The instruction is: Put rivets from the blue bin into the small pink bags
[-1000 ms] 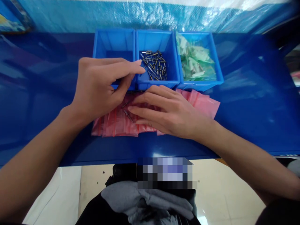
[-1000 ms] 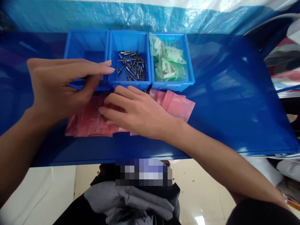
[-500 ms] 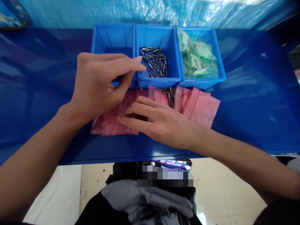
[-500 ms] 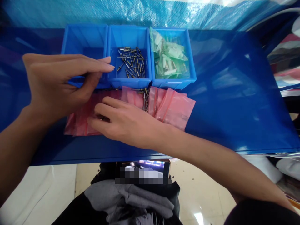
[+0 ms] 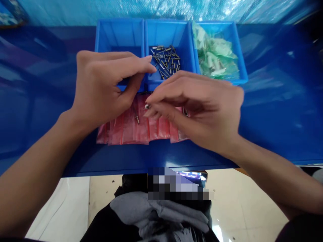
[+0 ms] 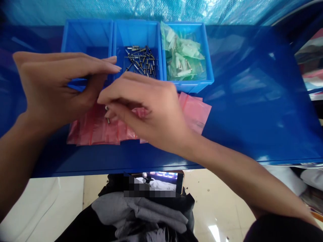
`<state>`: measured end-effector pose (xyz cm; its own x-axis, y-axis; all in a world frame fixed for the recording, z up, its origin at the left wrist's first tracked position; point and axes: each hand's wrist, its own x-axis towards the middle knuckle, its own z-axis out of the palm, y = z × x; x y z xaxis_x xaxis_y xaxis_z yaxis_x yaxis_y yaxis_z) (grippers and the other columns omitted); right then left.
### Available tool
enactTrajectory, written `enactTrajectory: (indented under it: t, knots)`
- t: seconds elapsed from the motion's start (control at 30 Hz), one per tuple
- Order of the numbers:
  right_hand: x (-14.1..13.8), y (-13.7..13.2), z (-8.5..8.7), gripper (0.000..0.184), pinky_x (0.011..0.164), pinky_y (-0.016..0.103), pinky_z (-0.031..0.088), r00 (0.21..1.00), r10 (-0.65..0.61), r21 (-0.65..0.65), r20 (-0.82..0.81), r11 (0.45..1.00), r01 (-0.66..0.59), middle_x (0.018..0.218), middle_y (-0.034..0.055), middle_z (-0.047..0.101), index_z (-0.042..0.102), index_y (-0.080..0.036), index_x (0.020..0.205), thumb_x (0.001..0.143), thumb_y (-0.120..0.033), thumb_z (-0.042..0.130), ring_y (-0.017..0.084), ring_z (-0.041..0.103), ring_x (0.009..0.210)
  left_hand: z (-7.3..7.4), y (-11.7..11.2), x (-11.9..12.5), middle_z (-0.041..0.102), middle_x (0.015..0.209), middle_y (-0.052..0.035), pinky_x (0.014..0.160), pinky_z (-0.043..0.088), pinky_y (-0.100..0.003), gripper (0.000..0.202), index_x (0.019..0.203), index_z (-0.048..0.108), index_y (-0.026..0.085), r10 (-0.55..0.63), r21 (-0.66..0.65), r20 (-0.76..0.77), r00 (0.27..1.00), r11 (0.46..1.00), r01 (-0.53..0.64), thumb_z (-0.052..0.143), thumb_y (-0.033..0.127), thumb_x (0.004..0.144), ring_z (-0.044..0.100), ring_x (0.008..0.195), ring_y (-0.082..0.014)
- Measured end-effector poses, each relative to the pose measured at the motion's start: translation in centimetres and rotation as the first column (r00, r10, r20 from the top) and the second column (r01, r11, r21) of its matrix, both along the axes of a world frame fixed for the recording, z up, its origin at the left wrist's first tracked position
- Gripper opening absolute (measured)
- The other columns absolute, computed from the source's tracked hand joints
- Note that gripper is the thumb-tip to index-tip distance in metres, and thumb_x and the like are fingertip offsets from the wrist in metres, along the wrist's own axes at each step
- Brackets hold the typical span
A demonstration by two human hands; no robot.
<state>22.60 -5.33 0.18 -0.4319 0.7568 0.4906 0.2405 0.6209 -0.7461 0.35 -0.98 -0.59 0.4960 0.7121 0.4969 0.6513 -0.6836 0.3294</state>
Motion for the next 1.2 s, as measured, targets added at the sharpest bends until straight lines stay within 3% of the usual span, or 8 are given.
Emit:
enactTrajectory:
  t: [0.2,0.4,0.5,0.6,0.83,0.97,1.1,1.2]
  knots:
    - [0.2,0.9,-0.6,0.01,0.074,0.025,0.069,0.944,-0.027,-0.227,-0.329,0.973,-0.051,0.084,-0.0005,0.076,0.076,-0.016,0.1,0.096,-0.009,0.071,0.014,0.078,0.078,0.4,-0.7,0.3,0.072,0.123,0.0178,0.097,0.061,-0.045,0.037,0.124,0.068,0.051,0.02,-0.027,-0.015,1.0,0.999,-0.02,0.04,0.034,0.108,0.074,0.107,-0.0277]
    - [0.5,1.1,-0.8,0.006,0.059,0.022,0.064,0.936,-0.024,-0.315,-0.352,0.944,-0.095,0.083,-0.0021,0.072,0.071,-0.016,0.102,0.097,-0.015,0.074,0.011,0.073,0.067,0.3,-0.5,0.2,0.071,0.125,0.0187,0.097,0.061,-0.044,0.038,0.126,0.068,0.054,0.016,-0.017,-0.013,1.0,1.0,-0.017,0.042,0.033,0.107,0.074,0.106,-0.0278]
    - [0.7,1.0,-0.4,0.008,0.052,0.022,0.061,0.945,0.015,-0.408,-0.327,0.9,-0.156,0.088,0.0028,0.078,0.071,-0.012,0.105,0.1,-0.018,0.07,0.014,0.075,0.067,0.3,-0.6,0.2,0.071,0.126,0.0189,0.098,0.061,-0.044,0.038,0.126,0.068,0.052,0.025,-0.021,-0.011,1.0,0.999,-0.025,0.042,0.033,0.106,0.074,0.11,-0.0281]
    - [0.9,1.0,-0.2,0.008,0.053,0.022,0.06,0.96,-0.015,-0.487,-0.279,0.864,-0.128,0.094,0.002,0.08,0.074,-0.015,0.103,0.1,-0.02,0.07,0.013,0.075,0.069,0.5,-0.7,0.3,0.071,0.127,0.0183,0.098,0.061,-0.044,0.038,0.127,0.068,0.051,0.031,-0.023,-0.014,0.999,0.999,-0.031,0.043,0.033,0.106,0.074,0.111,-0.0286]
    - [1.0,1.1,-0.5,0.018,0.049,0.023,0.05,0.906,-0.165,-0.481,-0.39,0.875,-0.048,0.109,0.0042,0.079,0.077,-0.018,0.109,0.102,-0.031,0.068,0.014,0.074,0.074,0.6,-0.6,0.3,0.07,0.128,0.0181,0.099,0.06,-0.041,0.037,0.129,0.067,0.051,0.025,-0.023,-0.014,1.0,0.999,-0.025,0.042,0.033,0.109,0.073,0.114,-0.0265]
    - [1.1,1.0,-0.1,0.016,0.057,0.025,0.057,0.933,-0.141,-0.474,-0.33,0.88,-0.035,0.121,0.0017,0.075,0.078,-0.024,0.11,0.104,-0.028,0.064,0.017,0.076,0.087,-0.2,0.4,-0.3,0.069,0.128,0.021,0.095,0.061,-0.041,0.039,0.13,0.067,0.052,-0.049,0.042,-0.012,0.999,0.998,0.049,0.043,0.031,0.107,0.075,0.109,-0.026]
    - [1.0,1.1,-0.5,0.016,0.077,0.029,0.066,0.932,-0.062,-0.421,-0.356,0.902,-0.101,0.117,0.0035,0.075,0.075,-0.018,0.114,0.104,-0.022,0.063,0.019,0.077,0.101,-0.6,1.0,-0.6,0.068,0.126,0.0249,0.093,0.062,-0.042,0.04,0.128,0.067,0.056,-0.051,0.059,-0.009,0.999,0.997,0.051,0.046,0.031,0.104,0.076,0.106,-0.0278]
    - [0.8,1.3,-1.0,0.019,0.076,0.027,0.067,0.934,0.007,-0.354,-0.358,0.924,-0.142,0.115,0.0032,0.077,0.077,-0.018,0.111,0.098,-0.011,0.065,0.019,0.078,0.099,-0.5,1.0,-0.7,0.07,0.126,0.0217,0.095,0.062,-0.045,0.037,0.126,0.07,0.053,-0.046,0.035,-0.021,0.999,0.998,0.046,0.044,0.035,0.105,0.075,0.108,-0.0298]
